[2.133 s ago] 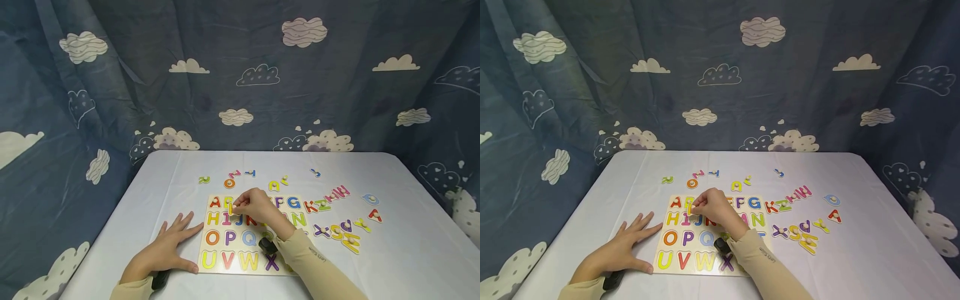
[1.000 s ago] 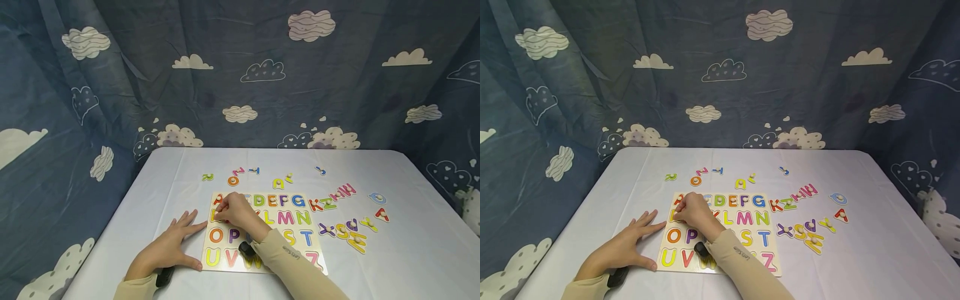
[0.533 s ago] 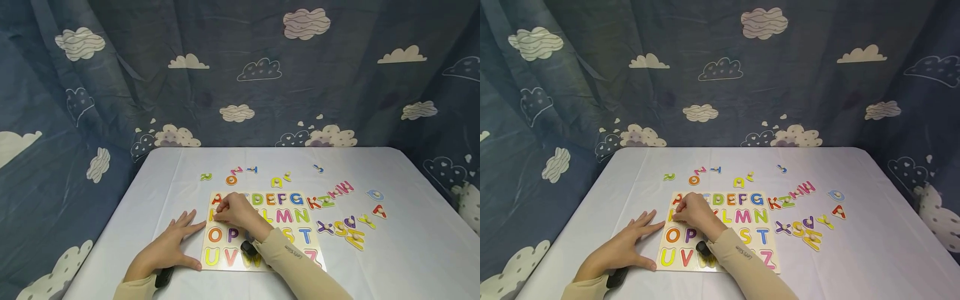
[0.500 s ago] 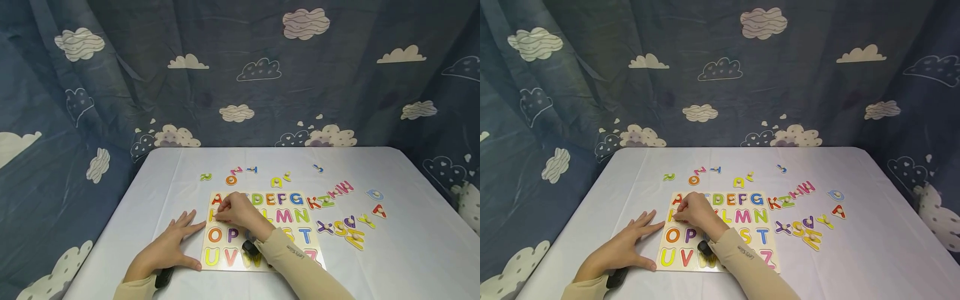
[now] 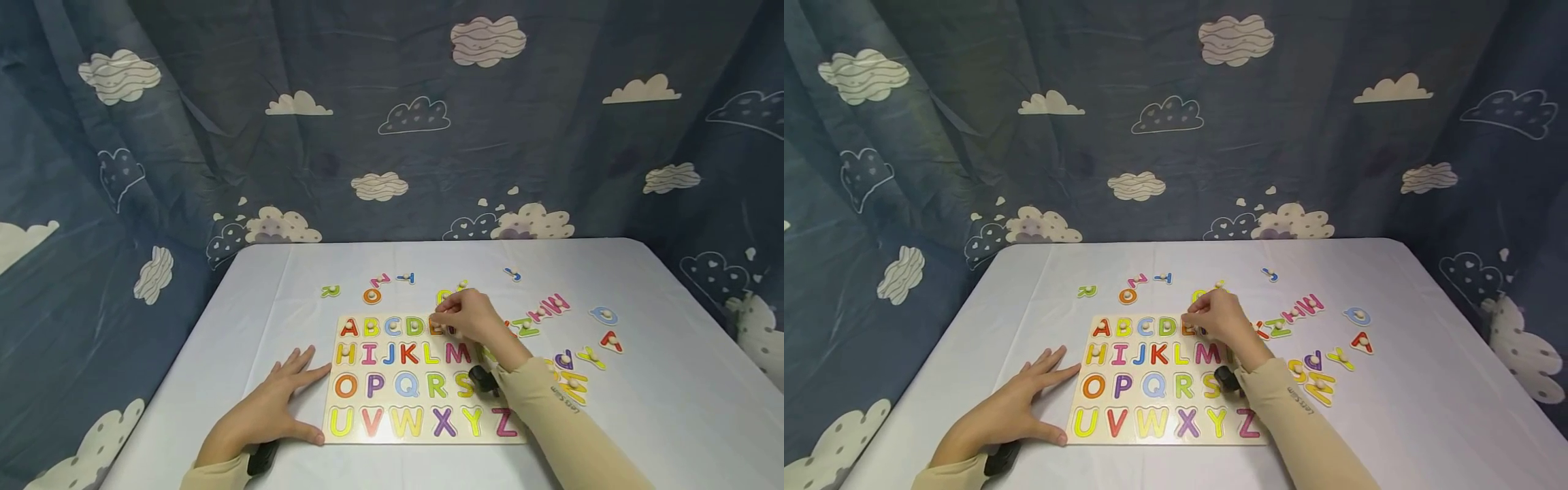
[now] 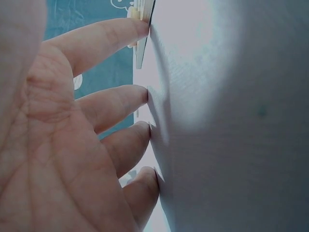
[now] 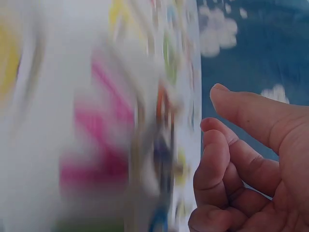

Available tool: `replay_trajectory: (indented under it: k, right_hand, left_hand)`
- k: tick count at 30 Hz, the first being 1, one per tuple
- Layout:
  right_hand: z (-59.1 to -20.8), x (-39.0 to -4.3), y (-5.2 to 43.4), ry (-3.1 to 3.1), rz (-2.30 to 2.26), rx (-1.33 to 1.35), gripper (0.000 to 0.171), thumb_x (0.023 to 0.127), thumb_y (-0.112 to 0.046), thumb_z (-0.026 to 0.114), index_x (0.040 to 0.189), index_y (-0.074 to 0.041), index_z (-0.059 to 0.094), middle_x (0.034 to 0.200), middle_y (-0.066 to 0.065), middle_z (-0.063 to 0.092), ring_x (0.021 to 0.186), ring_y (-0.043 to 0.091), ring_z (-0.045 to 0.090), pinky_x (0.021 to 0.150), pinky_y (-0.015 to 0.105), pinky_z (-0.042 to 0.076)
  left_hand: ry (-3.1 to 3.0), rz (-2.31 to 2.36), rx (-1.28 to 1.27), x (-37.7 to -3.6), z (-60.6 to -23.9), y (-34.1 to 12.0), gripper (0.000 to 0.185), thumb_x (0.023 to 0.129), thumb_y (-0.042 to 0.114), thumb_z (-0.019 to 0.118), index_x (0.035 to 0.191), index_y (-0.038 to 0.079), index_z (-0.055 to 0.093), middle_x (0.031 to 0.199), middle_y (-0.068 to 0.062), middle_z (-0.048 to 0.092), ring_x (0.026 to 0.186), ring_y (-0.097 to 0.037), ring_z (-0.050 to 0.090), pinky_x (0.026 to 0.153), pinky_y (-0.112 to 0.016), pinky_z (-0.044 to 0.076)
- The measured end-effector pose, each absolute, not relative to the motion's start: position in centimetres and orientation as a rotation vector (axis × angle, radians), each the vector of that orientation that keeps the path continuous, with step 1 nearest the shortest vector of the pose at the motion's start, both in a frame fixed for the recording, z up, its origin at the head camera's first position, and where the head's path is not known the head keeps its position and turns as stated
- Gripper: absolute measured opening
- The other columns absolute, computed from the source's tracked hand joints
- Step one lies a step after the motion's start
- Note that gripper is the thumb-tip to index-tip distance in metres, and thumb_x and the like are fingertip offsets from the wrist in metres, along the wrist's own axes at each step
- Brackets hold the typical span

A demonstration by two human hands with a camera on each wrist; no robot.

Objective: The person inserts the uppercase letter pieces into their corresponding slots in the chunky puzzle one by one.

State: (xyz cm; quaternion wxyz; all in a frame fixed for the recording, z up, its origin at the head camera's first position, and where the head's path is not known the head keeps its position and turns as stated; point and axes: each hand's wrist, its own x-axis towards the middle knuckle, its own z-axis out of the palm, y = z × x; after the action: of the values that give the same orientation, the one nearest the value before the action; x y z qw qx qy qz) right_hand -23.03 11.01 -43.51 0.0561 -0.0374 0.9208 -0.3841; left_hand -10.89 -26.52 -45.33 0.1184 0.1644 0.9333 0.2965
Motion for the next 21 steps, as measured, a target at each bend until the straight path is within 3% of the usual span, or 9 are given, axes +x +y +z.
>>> replay_trajectory:
  k: [10,21]
  right_hand:
    - [-43.6,-23.8,20.1,2.818,-1.11,0.148,0.035,0.097,-0.033,0.081,0.11,-0.001,0.077,0.086,0.006,0.066,0.078,0.02,0.056,0.063,0.028,0.046]
    - [-44.0,-23.3,25.1,2.793,-1.114,0.298,0.035,0.099,-0.031,0.079,0.113,0.001,0.074,0.09,0.008,0.069,0.085,0.023,0.058,0.069,0.029,0.048]
  left_hand:
    - [2.724,0.874,0.495,-10.9,-45.3,-26.5,0.115,0.058,0.055,0.102,0.157,0.02,0.057,0.177,-0.02,0.026,0.166,-0.051,0.013,0.13,-0.076,0.009]
    - [2.725,0.864,0.474,-10.8,-45.3,-26.5,0.114,0.058,0.054,0.103,0.157,0.021,0.057,0.178,-0.019,0.026,0.166,-0.05,0.013,0.131,-0.075,0.009]
